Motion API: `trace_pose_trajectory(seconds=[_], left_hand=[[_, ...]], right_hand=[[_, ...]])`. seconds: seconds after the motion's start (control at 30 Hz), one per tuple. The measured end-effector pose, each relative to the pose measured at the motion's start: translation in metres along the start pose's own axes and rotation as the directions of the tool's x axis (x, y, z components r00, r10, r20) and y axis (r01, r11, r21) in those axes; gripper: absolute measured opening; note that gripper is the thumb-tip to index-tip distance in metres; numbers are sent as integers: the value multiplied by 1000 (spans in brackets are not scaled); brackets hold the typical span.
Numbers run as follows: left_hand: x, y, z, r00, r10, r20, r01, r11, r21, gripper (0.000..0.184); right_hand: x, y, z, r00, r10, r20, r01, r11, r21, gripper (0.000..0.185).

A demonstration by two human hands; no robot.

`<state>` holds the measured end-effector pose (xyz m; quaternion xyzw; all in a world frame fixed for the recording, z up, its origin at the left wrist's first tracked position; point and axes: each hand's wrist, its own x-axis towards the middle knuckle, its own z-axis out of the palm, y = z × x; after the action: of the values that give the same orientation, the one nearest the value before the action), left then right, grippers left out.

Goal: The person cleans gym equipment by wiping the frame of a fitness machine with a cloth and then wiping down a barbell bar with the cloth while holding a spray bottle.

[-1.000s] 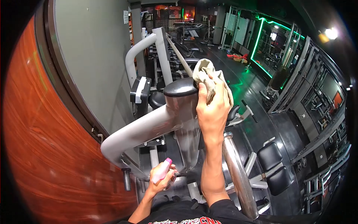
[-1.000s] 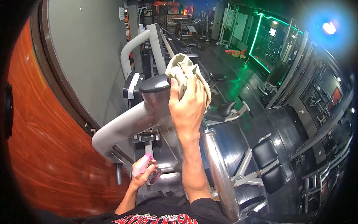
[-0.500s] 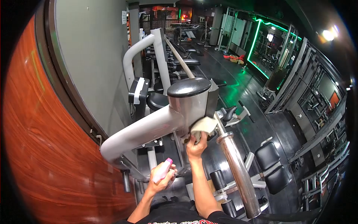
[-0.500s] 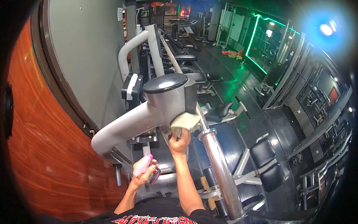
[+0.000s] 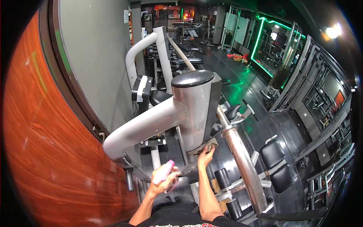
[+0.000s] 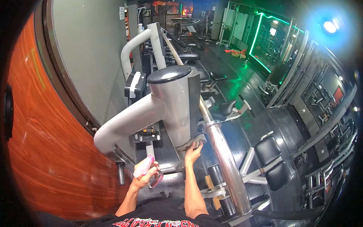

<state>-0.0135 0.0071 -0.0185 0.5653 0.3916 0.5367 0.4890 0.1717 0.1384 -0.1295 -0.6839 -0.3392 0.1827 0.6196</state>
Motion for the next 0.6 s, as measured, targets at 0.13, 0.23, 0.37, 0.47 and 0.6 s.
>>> trace_pose_trajectory(seconds=[0.13,0.23,0.37,0.47,0.6], left_hand=[[1,5,3,999,30,-22,-29,999,32,18],[3,5,6,999,-5,-44,4,1000,-25,20],[4,-1,12,993,35,-114,-40,998,-42,20],[2,-2,14,995,-14,-99,13,1000,-14,20],[3,-2,16,997,-4,-82,2,1000,-29,20]], right_hand=[[4,-14,-1,980,-144,-134,154,986,62,36],[-8,-42,-7,967,-240,-85,253,944,211,34],[-15,-91,-15,864,-497,-77,491,802,340,37],[6,-147,-13,726,-657,-204,672,614,413,36],[40,-234,-7,614,-788,-42,780,597,189,36]])
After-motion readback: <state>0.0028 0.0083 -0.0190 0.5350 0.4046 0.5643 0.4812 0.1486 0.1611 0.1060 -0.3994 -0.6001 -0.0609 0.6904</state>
